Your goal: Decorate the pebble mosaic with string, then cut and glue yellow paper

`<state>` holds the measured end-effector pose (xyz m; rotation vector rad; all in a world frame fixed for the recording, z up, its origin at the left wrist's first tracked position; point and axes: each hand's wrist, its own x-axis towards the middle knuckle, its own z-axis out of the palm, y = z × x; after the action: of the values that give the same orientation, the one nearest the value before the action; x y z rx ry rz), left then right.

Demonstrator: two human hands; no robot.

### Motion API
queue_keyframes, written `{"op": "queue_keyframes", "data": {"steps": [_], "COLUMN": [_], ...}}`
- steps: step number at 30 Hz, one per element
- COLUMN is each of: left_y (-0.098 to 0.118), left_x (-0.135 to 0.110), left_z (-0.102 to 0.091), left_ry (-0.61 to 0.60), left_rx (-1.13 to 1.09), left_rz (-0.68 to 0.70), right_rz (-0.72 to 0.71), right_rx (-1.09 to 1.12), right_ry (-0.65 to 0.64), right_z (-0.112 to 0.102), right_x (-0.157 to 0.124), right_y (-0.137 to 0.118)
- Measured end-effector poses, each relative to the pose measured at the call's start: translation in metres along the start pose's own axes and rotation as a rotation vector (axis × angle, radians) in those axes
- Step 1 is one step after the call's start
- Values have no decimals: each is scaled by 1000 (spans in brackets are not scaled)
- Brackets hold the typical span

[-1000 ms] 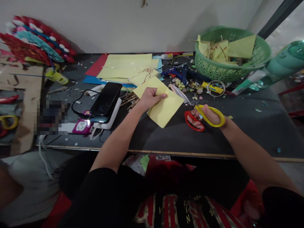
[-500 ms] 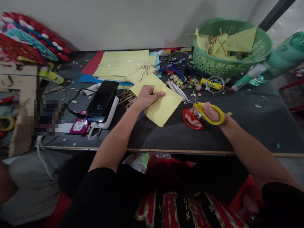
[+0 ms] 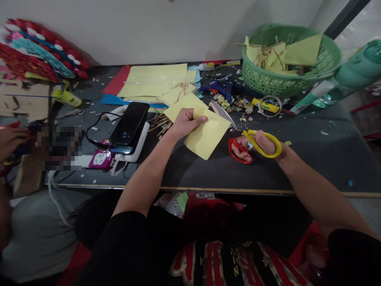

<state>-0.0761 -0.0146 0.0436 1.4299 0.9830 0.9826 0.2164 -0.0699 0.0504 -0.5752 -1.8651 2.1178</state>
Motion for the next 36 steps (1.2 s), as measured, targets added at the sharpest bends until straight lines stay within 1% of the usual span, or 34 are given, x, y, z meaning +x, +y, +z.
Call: {"op": "queue_keyframes", "data": {"steps": [4,8,10,13,15,20,23,27,31,36], "left_y": [-3,1,2,2,1,2,4,8,10,8], "left_x": [1,-1,-1,1,3,4,3,1,0,2], "left_z": [2,5,7,9,10,13,15,13,9,0], "left_ry": [-39,-30,0,84,124,142,154,164,119,116], "left_rx": [11,-8,-25,-19,-14,-70,-77,-65,-43,28], "left_rz": [-30,-38,-29,5,29,39,6,-25,-14,-3], "right_rz": [71,50,42,46,43,44,40,36,37,28], "right_rx": [9,-17,-38,-51,-51,-59,-59,-90,-88,-69], "right_ry": [-25,-28,-20,4,-5,-7,-19,-28,-25,-12], "right_z": [1,2,2,1,0,2,3,2,1,3], "right_x": [0,1,1,2,2,2,1,0,0,2], "right_y": [-6,-10,-10,-9,-8,-9,-10,-10,-8,-6]}}
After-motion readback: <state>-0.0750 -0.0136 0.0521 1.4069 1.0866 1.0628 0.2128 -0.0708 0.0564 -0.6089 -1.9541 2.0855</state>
